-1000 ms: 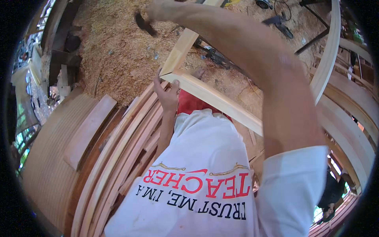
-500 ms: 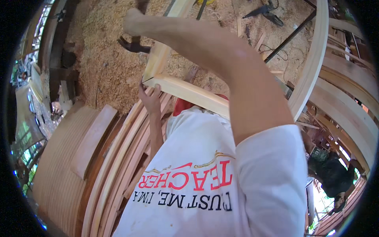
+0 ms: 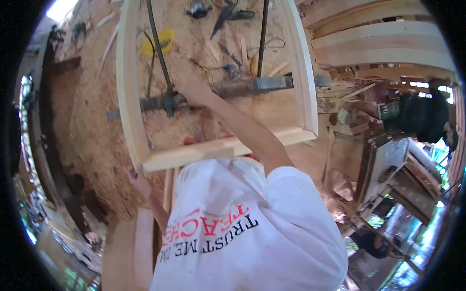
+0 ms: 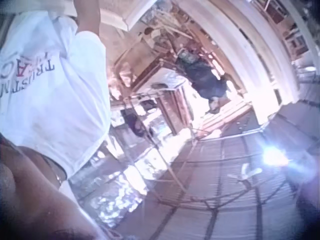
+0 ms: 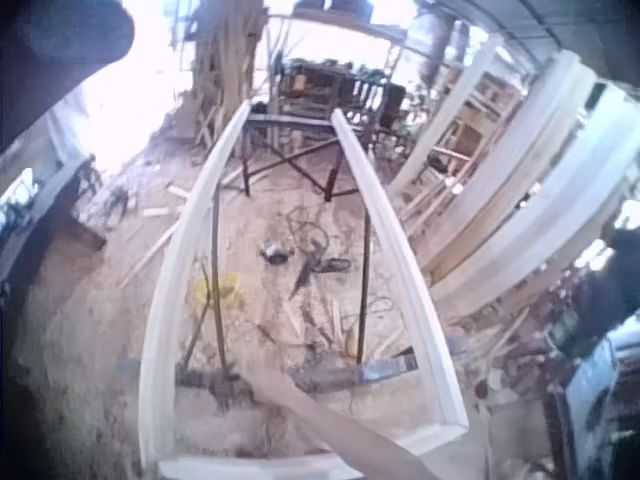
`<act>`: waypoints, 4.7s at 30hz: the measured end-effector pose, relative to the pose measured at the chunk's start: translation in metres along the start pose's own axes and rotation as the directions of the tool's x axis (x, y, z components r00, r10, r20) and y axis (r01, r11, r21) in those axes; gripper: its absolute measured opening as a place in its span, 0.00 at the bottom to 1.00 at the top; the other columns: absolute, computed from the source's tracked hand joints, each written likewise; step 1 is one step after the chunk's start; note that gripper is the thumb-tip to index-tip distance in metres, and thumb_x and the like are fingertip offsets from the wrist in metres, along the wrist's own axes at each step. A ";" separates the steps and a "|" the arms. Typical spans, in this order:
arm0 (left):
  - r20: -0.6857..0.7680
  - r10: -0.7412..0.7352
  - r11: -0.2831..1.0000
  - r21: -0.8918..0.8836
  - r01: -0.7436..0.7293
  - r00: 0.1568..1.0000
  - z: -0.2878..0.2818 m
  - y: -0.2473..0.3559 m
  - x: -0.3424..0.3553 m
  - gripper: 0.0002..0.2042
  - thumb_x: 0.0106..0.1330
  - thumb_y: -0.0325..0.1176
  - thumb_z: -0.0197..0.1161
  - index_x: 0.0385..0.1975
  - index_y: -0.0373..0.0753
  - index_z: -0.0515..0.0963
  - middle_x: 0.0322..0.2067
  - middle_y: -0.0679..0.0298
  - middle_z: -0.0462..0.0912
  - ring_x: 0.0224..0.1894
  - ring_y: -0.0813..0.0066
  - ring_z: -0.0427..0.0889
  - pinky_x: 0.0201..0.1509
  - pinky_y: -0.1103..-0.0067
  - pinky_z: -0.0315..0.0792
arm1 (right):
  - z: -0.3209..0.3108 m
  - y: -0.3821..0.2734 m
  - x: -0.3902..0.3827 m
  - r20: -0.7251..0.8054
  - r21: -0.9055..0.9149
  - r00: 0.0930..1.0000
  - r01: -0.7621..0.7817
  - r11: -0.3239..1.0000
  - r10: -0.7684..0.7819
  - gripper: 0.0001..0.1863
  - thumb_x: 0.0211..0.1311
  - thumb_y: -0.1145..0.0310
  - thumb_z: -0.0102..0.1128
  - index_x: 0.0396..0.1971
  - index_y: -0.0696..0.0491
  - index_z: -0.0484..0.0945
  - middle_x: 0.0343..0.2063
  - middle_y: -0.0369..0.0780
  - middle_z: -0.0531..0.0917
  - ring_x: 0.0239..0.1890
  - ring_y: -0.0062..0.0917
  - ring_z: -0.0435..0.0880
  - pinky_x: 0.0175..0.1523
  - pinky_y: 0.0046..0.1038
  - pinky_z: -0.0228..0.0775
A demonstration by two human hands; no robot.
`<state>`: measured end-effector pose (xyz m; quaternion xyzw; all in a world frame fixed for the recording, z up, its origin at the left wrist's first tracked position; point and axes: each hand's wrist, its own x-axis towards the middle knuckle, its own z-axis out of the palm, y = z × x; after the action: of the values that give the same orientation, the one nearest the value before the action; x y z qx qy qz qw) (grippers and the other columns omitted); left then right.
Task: The person assembles a rectangular wooden frame by fitting mitered corner pieces together, using a hammer to tap the joints into place and checking the alignment with a carpenter square.
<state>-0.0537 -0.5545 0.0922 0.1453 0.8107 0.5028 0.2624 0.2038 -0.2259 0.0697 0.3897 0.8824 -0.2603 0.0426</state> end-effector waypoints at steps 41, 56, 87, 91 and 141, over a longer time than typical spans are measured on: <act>0.043 0.220 0.714 0.674 -0.191 0.975 0.125 0.110 0.183 0.39 0.67 0.32 0.68 0.73 0.30 0.52 0.63 0.48 0.69 0.63 0.60 0.72 0.67 0.66 0.68 | 0.407 0.403 0.220 0.794 0.588 0.362 -0.662 -0.465 0.488 0.23 0.64 0.57 0.62 0.54 0.53 0.73 0.40 0.42 0.80 0.35 0.28 0.78 0.41 0.34 0.73; 0.040 0.308 0.654 0.717 -0.242 0.951 0.107 0.123 0.186 0.40 0.66 0.27 0.69 0.74 0.33 0.50 0.66 0.49 0.67 0.63 0.60 0.71 0.64 0.67 0.73 | 0.495 0.374 0.248 0.782 0.586 0.340 -0.115 -0.802 0.523 0.15 0.67 0.58 0.65 0.45 0.50 0.76 0.34 0.41 0.83 0.31 0.35 0.85 0.41 0.39 0.84; 0.483 0.865 0.185 -0.052 -0.981 0.137 0.174 0.237 -0.001 0.26 0.58 0.44 0.70 0.55 0.41 0.74 0.59 0.61 0.75 0.69 0.66 0.67 0.74 0.58 0.51 | -0.120 -0.027 -0.209 -0.352 0.126 0.838 -0.400 0.908 0.418 0.21 0.61 0.54 0.70 0.36 0.60 0.79 0.26 0.52 0.82 0.30 0.42 0.82 0.39 0.41 0.71; 0.692 0.722 0.076 -0.057 -0.995 0.016 0.171 0.175 0.013 0.29 0.60 0.53 0.66 0.56 0.40 0.76 0.57 0.63 0.78 0.66 0.68 0.72 0.76 0.56 0.46 | -0.073 -0.002 -0.259 -0.215 0.004 0.930 -0.304 0.953 0.298 0.23 0.48 0.55 0.79 0.22 0.56 0.75 0.18 0.47 0.79 0.23 0.45 0.80 0.32 0.41 0.68; 0.962 0.026 0.407 0.237 -0.882 0.270 0.121 0.060 -0.013 0.24 0.70 0.55 0.55 0.58 0.46 0.77 0.53 0.64 0.82 0.56 0.64 0.80 0.63 0.60 0.67 | -0.013 0.029 -0.214 0.345 0.333 0.924 -0.286 0.899 0.166 0.20 0.65 0.56 0.62 0.29 0.60 0.72 0.23 0.50 0.74 0.27 0.38 0.73 0.37 0.36 0.65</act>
<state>0.0242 -0.4446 0.1062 0.7353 0.5797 0.0076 0.3510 0.3744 -0.3451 0.1280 0.4460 0.7463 -0.4755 0.1341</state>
